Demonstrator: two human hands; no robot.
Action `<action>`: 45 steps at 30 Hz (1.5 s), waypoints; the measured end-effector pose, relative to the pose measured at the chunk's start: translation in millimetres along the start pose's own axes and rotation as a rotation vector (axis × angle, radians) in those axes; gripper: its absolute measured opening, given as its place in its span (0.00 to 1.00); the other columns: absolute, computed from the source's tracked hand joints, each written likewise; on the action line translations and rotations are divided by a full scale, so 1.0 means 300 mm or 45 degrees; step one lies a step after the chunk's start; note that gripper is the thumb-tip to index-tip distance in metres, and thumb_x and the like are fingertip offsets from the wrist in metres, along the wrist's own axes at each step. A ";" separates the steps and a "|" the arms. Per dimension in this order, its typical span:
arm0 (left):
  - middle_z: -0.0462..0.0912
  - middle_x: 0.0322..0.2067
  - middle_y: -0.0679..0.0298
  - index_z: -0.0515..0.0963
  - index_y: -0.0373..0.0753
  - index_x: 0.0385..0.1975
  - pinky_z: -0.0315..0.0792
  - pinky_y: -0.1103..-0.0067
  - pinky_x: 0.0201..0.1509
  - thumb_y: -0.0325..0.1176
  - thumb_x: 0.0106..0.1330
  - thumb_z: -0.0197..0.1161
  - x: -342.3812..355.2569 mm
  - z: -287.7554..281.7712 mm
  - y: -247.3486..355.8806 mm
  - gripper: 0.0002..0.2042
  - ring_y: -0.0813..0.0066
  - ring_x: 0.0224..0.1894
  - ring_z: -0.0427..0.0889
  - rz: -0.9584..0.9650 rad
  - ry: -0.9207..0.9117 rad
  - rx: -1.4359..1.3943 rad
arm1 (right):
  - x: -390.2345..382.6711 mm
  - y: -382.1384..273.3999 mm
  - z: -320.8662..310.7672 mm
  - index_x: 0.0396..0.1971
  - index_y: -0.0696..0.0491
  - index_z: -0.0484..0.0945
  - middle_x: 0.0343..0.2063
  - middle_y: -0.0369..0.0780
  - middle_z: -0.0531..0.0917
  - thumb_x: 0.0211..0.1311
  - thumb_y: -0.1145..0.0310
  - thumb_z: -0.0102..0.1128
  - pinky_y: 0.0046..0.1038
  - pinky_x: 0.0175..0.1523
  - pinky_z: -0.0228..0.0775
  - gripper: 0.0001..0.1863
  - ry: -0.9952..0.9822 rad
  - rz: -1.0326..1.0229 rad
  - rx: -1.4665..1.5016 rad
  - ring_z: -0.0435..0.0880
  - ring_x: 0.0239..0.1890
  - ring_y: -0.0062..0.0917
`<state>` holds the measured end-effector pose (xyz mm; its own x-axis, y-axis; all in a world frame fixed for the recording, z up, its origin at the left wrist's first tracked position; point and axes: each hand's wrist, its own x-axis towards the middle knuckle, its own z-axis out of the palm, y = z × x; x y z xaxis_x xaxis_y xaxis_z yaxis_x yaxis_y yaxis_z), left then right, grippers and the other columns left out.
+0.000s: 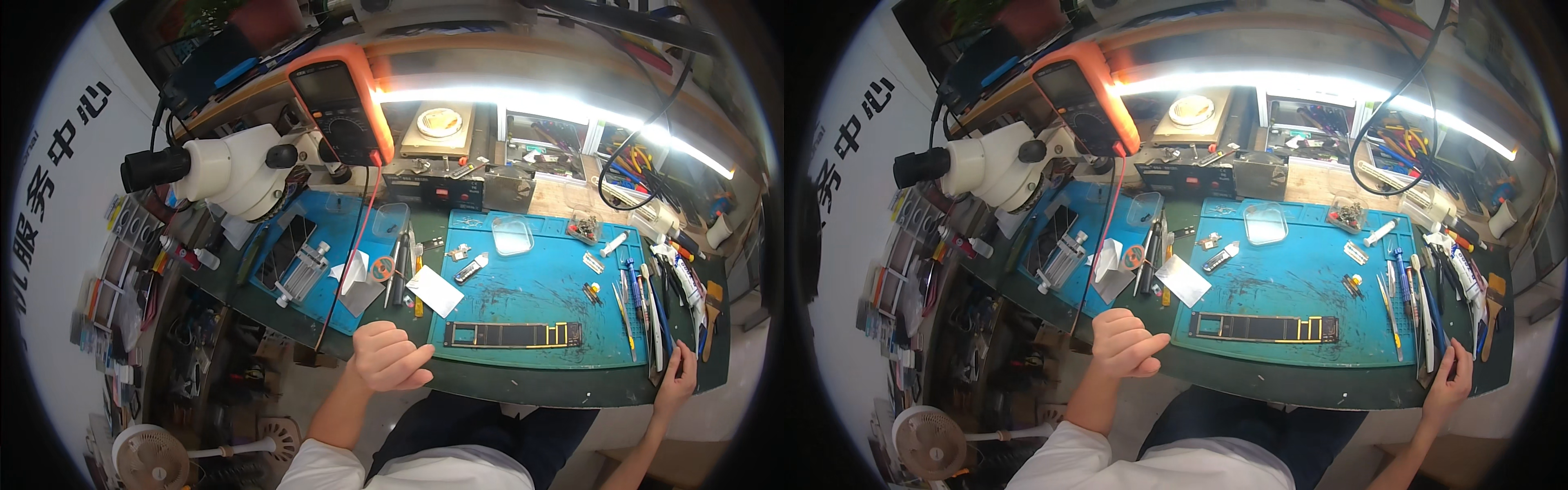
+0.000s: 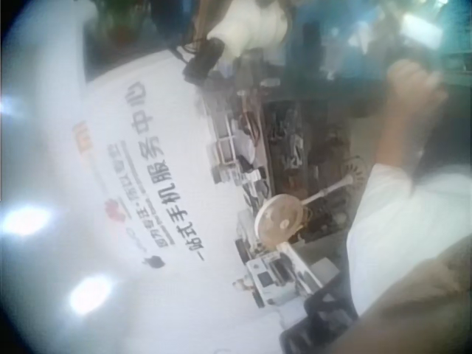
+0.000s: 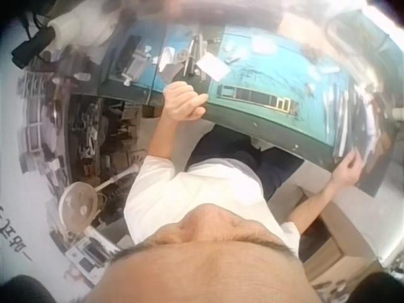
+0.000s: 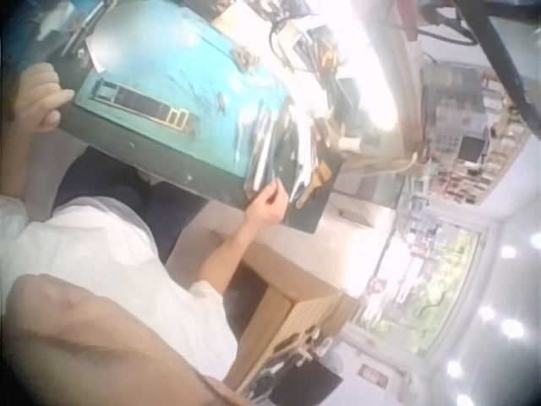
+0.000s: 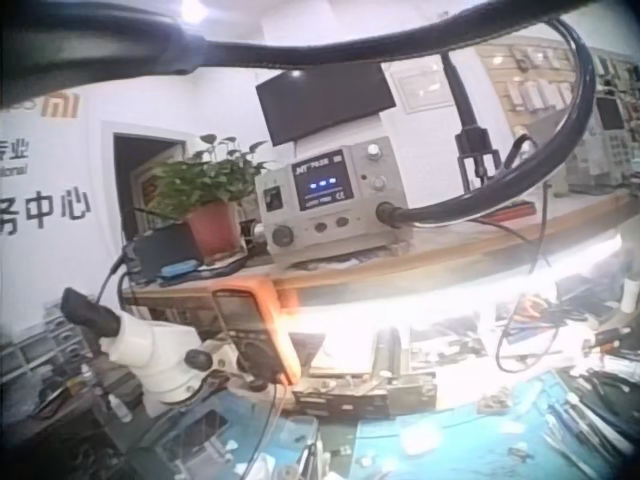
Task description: The person handles a smartphone with a cracked screen, then picks up and manipulates a small electronic component, possibly a connector or ribbon cable, on a cluttered workbench. The person also briefly handles a small orange box and a tube of adhesive.
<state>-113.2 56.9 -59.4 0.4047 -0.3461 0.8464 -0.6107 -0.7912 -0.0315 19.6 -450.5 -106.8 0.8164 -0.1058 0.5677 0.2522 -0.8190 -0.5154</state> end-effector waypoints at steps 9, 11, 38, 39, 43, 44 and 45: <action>0.74 0.15 0.71 0.83 0.37 0.29 0.58 0.80 0.19 0.44 0.75 0.59 -0.005 0.000 -0.001 0.17 0.77 0.15 0.71 -0.032 0.011 -0.040 | -0.002 0.031 -0.003 0.49 0.58 0.81 0.38 0.39 0.81 0.77 0.69 0.54 0.24 0.43 0.70 0.12 -0.019 0.011 -0.020 0.79 0.38 0.24; 0.74 0.15 0.71 0.83 0.37 0.30 0.58 0.80 0.19 0.42 0.74 0.60 -0.004 -0.003 -0.001 0.15 0.77 0.15 0.71 -0.027 0.029 -0.042 | 0.001 0.044 -0.002 0.49 0.60 0.81 0.40 0.41 0.82 0.77 0.69 0.53 0.26 0.47 0.71 0.12 -0.052 0.029 -0.012 0.80 0.41 0.27; 0.83 0.26 0.58 0.79 0.32 0.39 0.75 0.78 0.28 0.16 0.60 0.59 -0.351 -0.422 -0.124 0.09 0.65 0.24 0.82 -0.666 0.507 0.621 | 0.034 -0.053 -0.023 0.43 0.53 0.89 0.39 0.45 0.89 0.70 0.63 0.61 0.35 0.47 0.77 0.12 0.100 0.028 -0.327 0.87 0.39 0.38; 0.82 0.26 0.59 0.79 0.32 0.37 0.75 0.77 0.28 0.16 0.60 0.58 -0.337 -0.410 -0.126 0.08 0.65 0.24 0.82 -0.608 0.436 0.595 | 0.035 -0.048 -0.024 0.43 0.53 0.89 0.39 0.46 0.89 0.70 0.63 0.61 0.35 0.47 0.77 0.12 0.101 0.031 -0.331 0.87 0.39 0.38; 0.83 0.27 0.60 0.80 0.35 0.33 0.77 0.74 0.30 0.18 0.55 0.63 -0.248 -0.353 -0.130 0.08 0.62 0.25 0.83 -0.464 0.203 0.587 | 0.041 -0.046 -0.020 0.42 0.54 0.89 0.39 0.47 0.89 0.70 0.62 0.62 0.35 0.48 0.77 0.13 0.122 -0.051 -0.338 0.87 0.40 0.38; 0.84 0.27 0.60 0.80 0.35 0.35 0.78 0.74 0.31 0.18 0.55 0.64 -0.216 -0.335 -0.136 0.08 0.61 0.26 0.83 -0.483 0.175 0.651 | 0.042 -0.046 -0.020 0.42 0.54 0.89 0.39 0.47 0.89 0.70 0.62 0.62 0.35 0.48 0.78 0.13 0.109 -0.022 -0.319 0.87 0.40 0.38; 0.84 0.28 0.59 0.81 0.35 0.36 0.78 0.74 0.32 0.19 0.56 0.65 -0.196 -0.322 -0.137 0.09 0.61 0.26 0.83 -0.498 0.145 0.710 | 0.038 -0.043 -0.023 0.42 0.54 0.89 0.39 0.47 0.89 0.70 0.62 0.63 0.35 0.48 0.78 0.13 0.098 0.012 -0.301 0.87 0.40 0.38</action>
<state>-177.5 158.5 -56.4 0.4315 0.0489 0.9008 0.0197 -0.9988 0.0448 22.1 -444.9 -89.2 0.7742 -0.1492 0.6152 0.1089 -0.9259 -0.3616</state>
